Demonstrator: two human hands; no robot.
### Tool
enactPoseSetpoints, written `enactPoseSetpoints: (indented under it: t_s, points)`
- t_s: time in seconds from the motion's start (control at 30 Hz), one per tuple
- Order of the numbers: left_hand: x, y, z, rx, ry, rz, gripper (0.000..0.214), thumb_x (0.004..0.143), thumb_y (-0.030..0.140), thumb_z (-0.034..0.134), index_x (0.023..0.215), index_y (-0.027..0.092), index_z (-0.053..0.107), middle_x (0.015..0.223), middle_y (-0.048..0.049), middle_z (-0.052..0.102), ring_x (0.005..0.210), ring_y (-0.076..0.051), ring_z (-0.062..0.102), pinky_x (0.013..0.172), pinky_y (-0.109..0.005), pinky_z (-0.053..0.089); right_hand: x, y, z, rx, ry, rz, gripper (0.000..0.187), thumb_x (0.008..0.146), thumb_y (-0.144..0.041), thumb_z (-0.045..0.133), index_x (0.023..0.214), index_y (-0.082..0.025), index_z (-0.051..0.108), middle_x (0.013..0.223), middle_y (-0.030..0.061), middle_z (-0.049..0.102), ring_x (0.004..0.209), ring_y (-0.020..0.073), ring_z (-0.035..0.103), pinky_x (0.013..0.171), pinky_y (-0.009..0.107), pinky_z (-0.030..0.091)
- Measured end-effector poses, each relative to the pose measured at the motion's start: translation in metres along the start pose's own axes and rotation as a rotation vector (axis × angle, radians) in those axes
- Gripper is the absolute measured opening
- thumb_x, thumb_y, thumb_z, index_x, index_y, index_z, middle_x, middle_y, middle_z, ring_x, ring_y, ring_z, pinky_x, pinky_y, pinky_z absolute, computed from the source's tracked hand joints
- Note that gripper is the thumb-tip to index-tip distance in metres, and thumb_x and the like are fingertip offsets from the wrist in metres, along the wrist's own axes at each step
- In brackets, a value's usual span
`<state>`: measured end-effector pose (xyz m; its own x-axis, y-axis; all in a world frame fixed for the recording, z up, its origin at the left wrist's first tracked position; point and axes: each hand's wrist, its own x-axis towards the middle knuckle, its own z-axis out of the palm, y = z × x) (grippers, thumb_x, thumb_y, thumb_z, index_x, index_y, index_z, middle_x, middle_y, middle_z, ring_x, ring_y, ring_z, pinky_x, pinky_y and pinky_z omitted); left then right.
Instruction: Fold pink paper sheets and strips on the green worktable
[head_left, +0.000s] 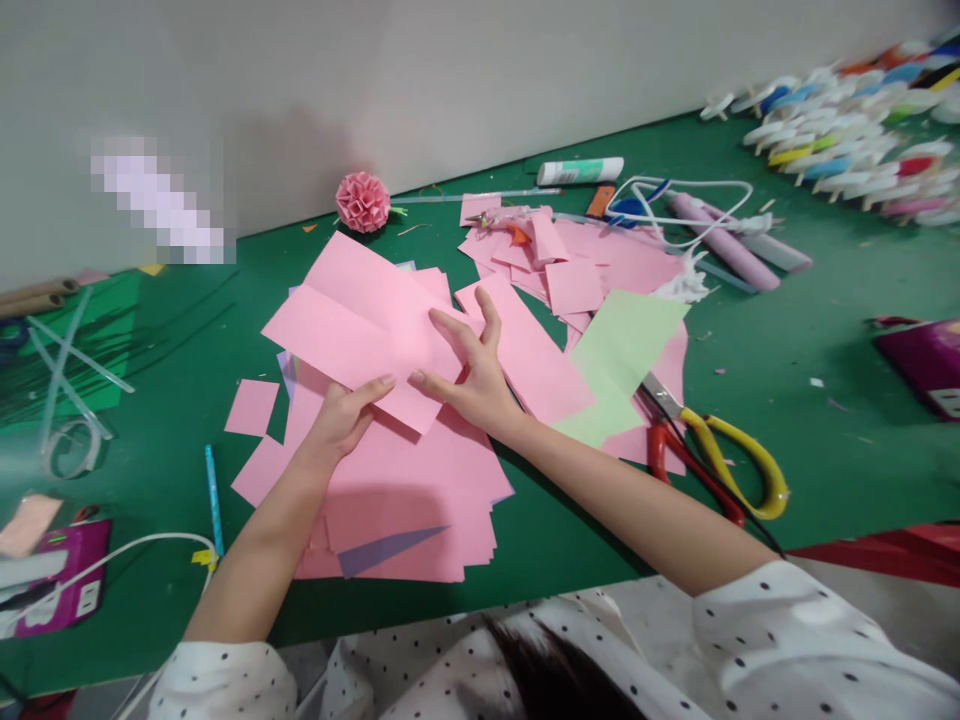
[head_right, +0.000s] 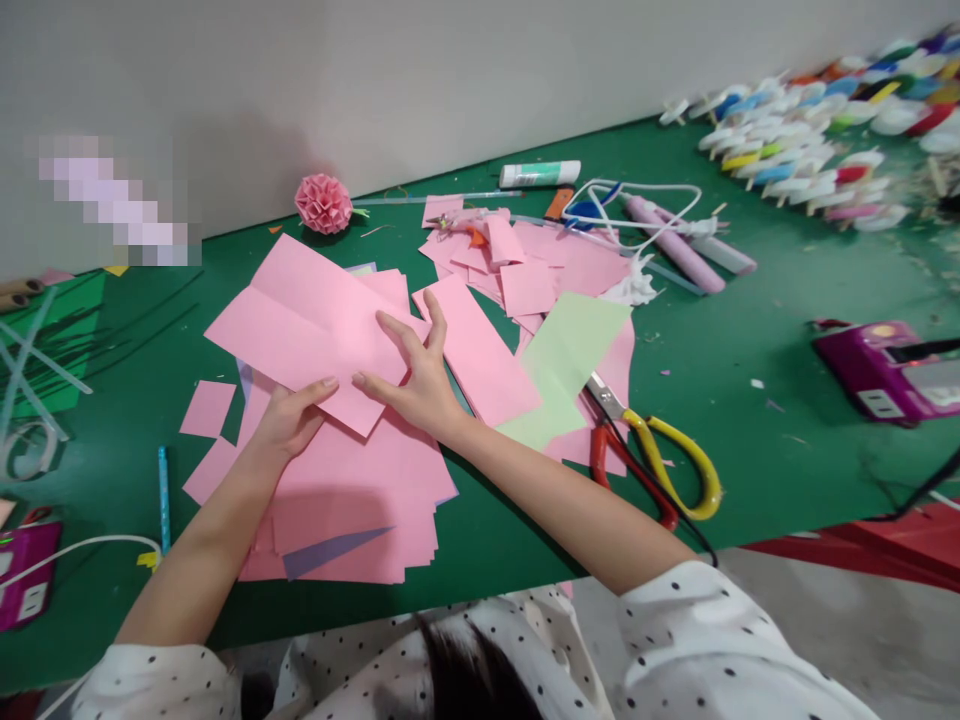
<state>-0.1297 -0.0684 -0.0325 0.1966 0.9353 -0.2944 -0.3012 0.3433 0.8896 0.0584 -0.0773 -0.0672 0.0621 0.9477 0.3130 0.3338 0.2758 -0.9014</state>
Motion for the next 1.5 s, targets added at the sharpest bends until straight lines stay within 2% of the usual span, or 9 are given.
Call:
enactPoseSetpoints:
  t_s: [0.27,0.57,0.77,0.87,1.03,1.2,1.27,1.4,1.5]
  points:
    - [0.006,0.006,-0.003,-0.092,0.049,0.033,0.051,0.062,0.017,0.084,0.111,0.022,0.071,0.100,-0.0076,0.079,0.117,-0.031,0.071,0.106,-0.050,0.057,0.007,-0.002,-0.001,0.173,-0.083,-0.001,0.071,0.086,-0.057,0.075,0.147,-0.027,0.054,0.152,0.0121,0.055,0.146,0.0303,0.048,0.125,0.055,0.036]
    - [0.005,0.011,-0.001,-0.138,0.028,0.026,0.045,0.066,0.020,0.080,0.110,0.023,0.071,0.097,-0.0063,0.078,0.110,-0.031,0.072,0.094,-0.049,0.064,0.005,-0.008,-0.002,0.282,-0.112,0.078,0.043,0.093,-0.051,0.069,0.129,-0.027,0.068,0.134,0.0093,0.069,0.122,0.0260,0.065,0.108,0.047,0.052]
    - [0.010,0.009,-0.005,-0.134,0.055,0.088,0.032,0.067,0.023,0.083,0.097,0.022,0.072,0.095,-0.0060,0.078,0.113,-0.030,0.071,0.096,-0.046,0.063,0.006,-0.008,-0.001,0.169,-0.015,0.027,0.041,0.095,-0.062,0.061,0.114,-0.030,0.078,0.135,0.0105,0.064,0.135,0.0286,0.056,0.113,0.051,0.050]
    - [0.013,0.006,-0.005,-0.151,0.092,0.115,0.035,0.068,0.027,0.087,0.099,0.021,0.072,0.098,-0.0061,0.078,0.114,-0.027,0.070,0.100,-0.041,0.060,0.006,-0.007,0.000,0.218,0.023,0.027,0.042,0.094,-0.063,0.061,0.104,-0.027,0.080,0.138,0.0106,0.063,0.125,0.0275,0.064,0.112,0.049,0.051]
    - [0.013,0.003,-0.001,-0.124,0.026,0.158,0.046,0.073,0.040,0.089,0.109,0.019,0.071,0.112,-0.0086,0.077,0.123,-0.027,0.068,0.110,-0.041,0.054,0.005,-0.014,-0.004,0.365,-0.078,0.095,0.038,0.096,-0.057,0.062,0.100,-0.023,0.080,0.101,0.0071,0.078,0.099,0.0235,0.073,0.093,0.041,0.059]
    - [0.013,0.000,-0.003,-0.110,0.008,0.140,0.055,0.073,0.042,0.090,0.119,0.021,0.068,0.116,-0.0089,0.076,0.129,-0.029,0.064,0.114,-0.043,0.050,0.005,-0.015,-0.004,0.375,-0.145,0.092,0.038,0.092,-0.056,0.067,0.098,-0.020,0.077,0.102,0.0075,0.079,0.096,0.0221,0.072,0.087,0.036,0.057]
    - [0.014,-0.001,-0.004,-0.089,0.029,0.197,0.058,0.075,0.036,0.090,0.125,0.024,0.065,0.124,-0.0078,0.074,0.130,-0.026,0.063,0.115,-0.041,0.049,0.004,-0.012,-0.003,0.394,-0.158,0.087,0.036,0.092,-0.054,0.068,0.101,-0.020,0.074,0.103,0.0073,0.077,0.092,0.0200,0.070,0.081,0.033,0.056]
    - [0.015,-0.001,-0.002,-0.008,0.044,0.279,0.058,0.079,0.032,0.085,0.131,0.028,0.060,0.141,-0.0071,0.065,0.136,-0.026,0.059,0.115,-0.039,0.049,0.003,-0.009,-0.002,0.440,-0.258,0.150,0.036,0.094,-0.052,0.064,0.109,-0.020,0.066,0.069,-0.0034,0.062,0.058,0.0114,0.055,0.056,0.026,0.042]
    - [0.013,-0.001,0.000,0.027,0.032,0.288,0.061,0.079,0.031,0.084,0.134,0.028,0.058,0.147,-0.0087,0.062,0.141,-0.029,0.055,0.114,-0.043,0.049,0.003,-0.013,-0.002,0.455,-0.278,0.187,0.034,0.095,-0.054,0.063,0.095,-0.020,0.063,0.061,-0.0059,0.053,0.054,0.0102,0.049,0.054,0.026,0.037]
